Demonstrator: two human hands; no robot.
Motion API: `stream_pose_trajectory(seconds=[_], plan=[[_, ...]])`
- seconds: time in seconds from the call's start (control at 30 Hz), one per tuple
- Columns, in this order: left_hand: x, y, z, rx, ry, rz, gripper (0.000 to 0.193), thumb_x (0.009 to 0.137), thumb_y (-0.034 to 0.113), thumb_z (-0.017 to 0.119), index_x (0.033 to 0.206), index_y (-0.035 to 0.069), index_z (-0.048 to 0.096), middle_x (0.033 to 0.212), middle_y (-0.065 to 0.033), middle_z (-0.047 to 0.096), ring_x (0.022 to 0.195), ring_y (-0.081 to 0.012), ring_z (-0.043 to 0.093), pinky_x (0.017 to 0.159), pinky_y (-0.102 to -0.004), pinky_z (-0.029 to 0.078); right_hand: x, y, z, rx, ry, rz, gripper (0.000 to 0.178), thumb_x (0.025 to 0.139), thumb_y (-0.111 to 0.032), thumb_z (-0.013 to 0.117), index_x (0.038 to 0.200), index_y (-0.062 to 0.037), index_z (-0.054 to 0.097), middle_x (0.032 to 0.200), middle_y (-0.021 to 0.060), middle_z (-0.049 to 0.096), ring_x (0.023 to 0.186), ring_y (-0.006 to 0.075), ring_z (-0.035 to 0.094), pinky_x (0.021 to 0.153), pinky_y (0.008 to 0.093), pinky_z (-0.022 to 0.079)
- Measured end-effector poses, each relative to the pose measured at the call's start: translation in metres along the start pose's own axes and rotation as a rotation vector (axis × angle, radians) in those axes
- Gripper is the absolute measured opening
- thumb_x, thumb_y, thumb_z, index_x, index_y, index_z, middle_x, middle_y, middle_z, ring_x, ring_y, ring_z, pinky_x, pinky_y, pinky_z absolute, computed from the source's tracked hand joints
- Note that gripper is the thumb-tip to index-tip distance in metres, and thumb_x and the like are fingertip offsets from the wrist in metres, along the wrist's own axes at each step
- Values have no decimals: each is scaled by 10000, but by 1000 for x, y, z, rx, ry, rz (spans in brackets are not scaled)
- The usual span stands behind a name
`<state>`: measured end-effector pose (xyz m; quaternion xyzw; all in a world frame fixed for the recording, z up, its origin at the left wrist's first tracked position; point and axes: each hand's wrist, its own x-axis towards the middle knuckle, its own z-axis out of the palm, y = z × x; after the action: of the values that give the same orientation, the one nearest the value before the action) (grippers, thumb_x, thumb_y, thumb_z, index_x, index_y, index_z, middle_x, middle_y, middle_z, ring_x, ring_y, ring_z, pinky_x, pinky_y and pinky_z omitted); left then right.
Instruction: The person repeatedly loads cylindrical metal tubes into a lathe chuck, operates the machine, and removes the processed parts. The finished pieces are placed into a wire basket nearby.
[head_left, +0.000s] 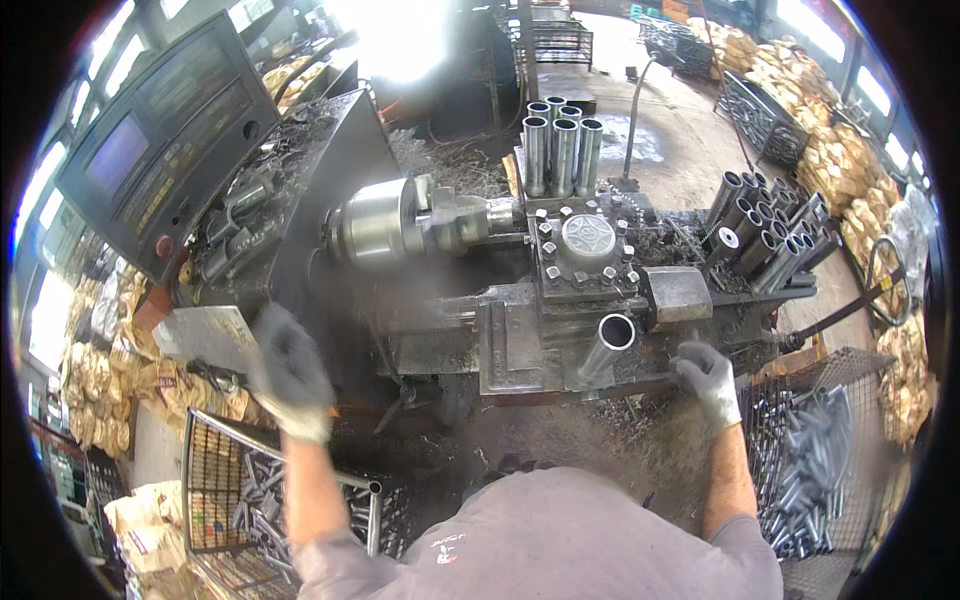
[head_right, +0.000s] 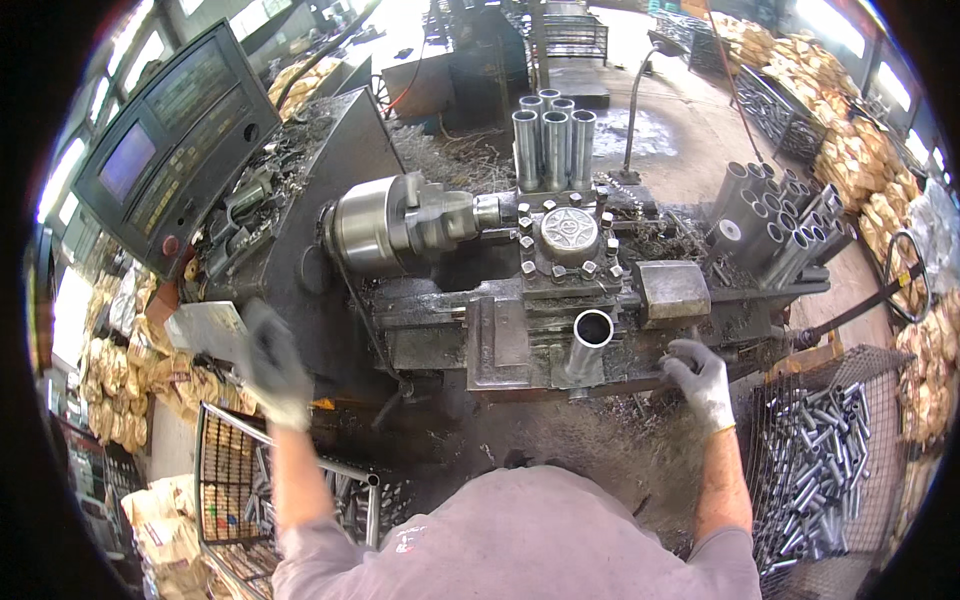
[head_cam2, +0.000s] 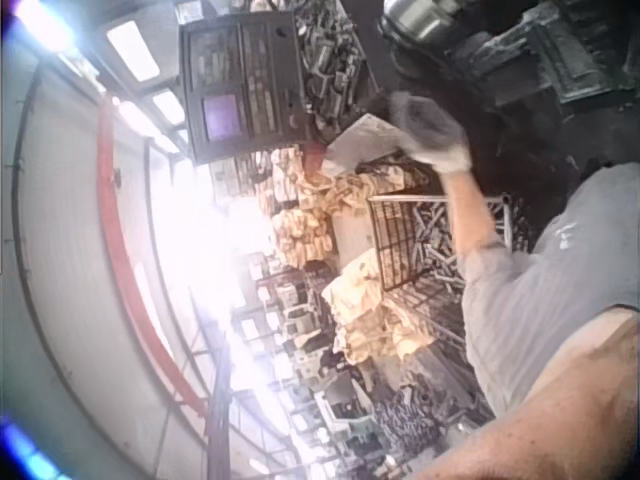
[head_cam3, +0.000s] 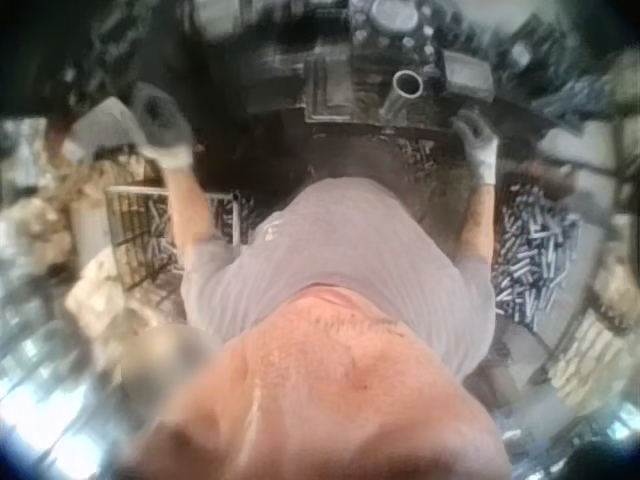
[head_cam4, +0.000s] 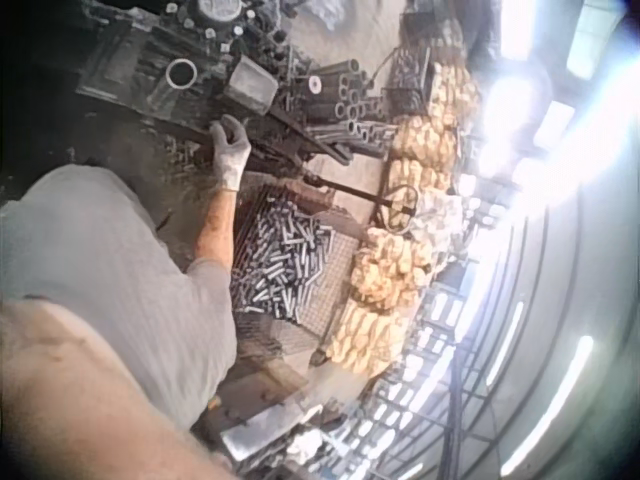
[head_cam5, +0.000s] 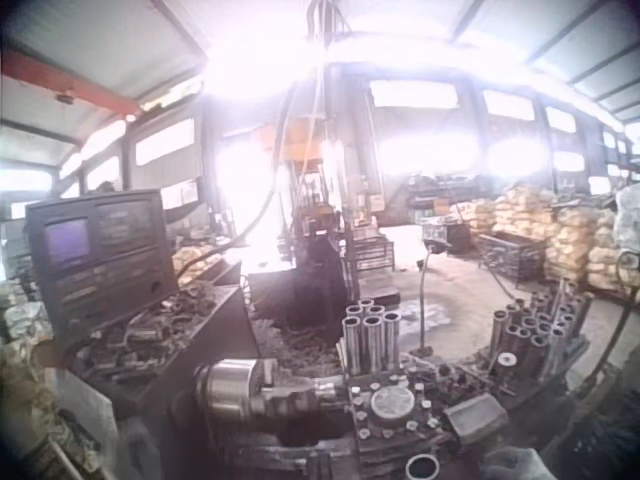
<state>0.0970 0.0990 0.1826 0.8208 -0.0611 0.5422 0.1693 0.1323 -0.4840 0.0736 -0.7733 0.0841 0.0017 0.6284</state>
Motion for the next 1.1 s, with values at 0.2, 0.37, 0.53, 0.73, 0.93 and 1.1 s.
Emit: stream_pose_trajectory(seconds=[0.2, 0.37, 0.53, 0.73, 0.93, 1.1], plan=[[-335, 90, -27, 103, -724, -1168, 294, 934, 306, 731, 1100, 66, 765, 1057, -198, 779, 993, -386, 755, 881, -426, 582, 19, 21, 23, 26, -272, 8, 544, 876, -39, 783, 1383, 56, 609, 1180, 141, 763, 1010, 161, 732, 882, 301, 605], [-590, 144, -155, 441, -1249, -1413, 283, 925, 265, 689, 1115, 77, 780, 1188, -177, 772, 1117, -355, 741, 930, -443, 574, 36, -12, 75, -408, -434, -415, 812, 775, -175, 884, 1471, 32, 521, 1303, 220, 719, 1205, 293, 720, 998, 408, 566], [-692, 229, -229, 379, -1325, -1760, 360, 934, 280, 626, 1195, 87, 781, 1318, -182, 733, 1234, -348, 708, 982, -480, 564, 42, 15, 136, -543, -433, -423, 292, 785, -253, 874, 905, -13, 759, 796, 146, 787, 744, 291, 791, 694, 405, 609], [-719, 345, -249, 239, -354, -2228, 485, 872, 410, 634, 1169, 61, 793, 1132, -206, 790, 1117, -368, 747, 963, -446, 551, -121, 26, 249, -523, -993, -727, 345, 804, -315, 860, 993, -38, 779, 896, 171, 808, 901, 289, 814, 780, 400, 631], [-774, 507, -314, 311, 256, -2419, 476, 875, 412, 631, 1170, 77, 797, 1180, -213, 777, 1137, -384, 737, 965, -464, 561, -364, 59, 343, -646, -1747, -883, 486, 769, -422, 880, 1057, -53, 750, 958, 222, 787, 939, 377, 783, 832, 459, 610], [-822, 688, -317, 834, -22, -2637, 372, 960, 312, 604, 1179, 74, 787, 1277, -213, 737, 1168, -367, 731, 956, -495, 587, -514, 66, 361, -641, -2183, -1229, 482, 805, -410, 839, 1137, -89, 702, 988, 210, 774, 907, 422, 753, 791, 503, 598]])
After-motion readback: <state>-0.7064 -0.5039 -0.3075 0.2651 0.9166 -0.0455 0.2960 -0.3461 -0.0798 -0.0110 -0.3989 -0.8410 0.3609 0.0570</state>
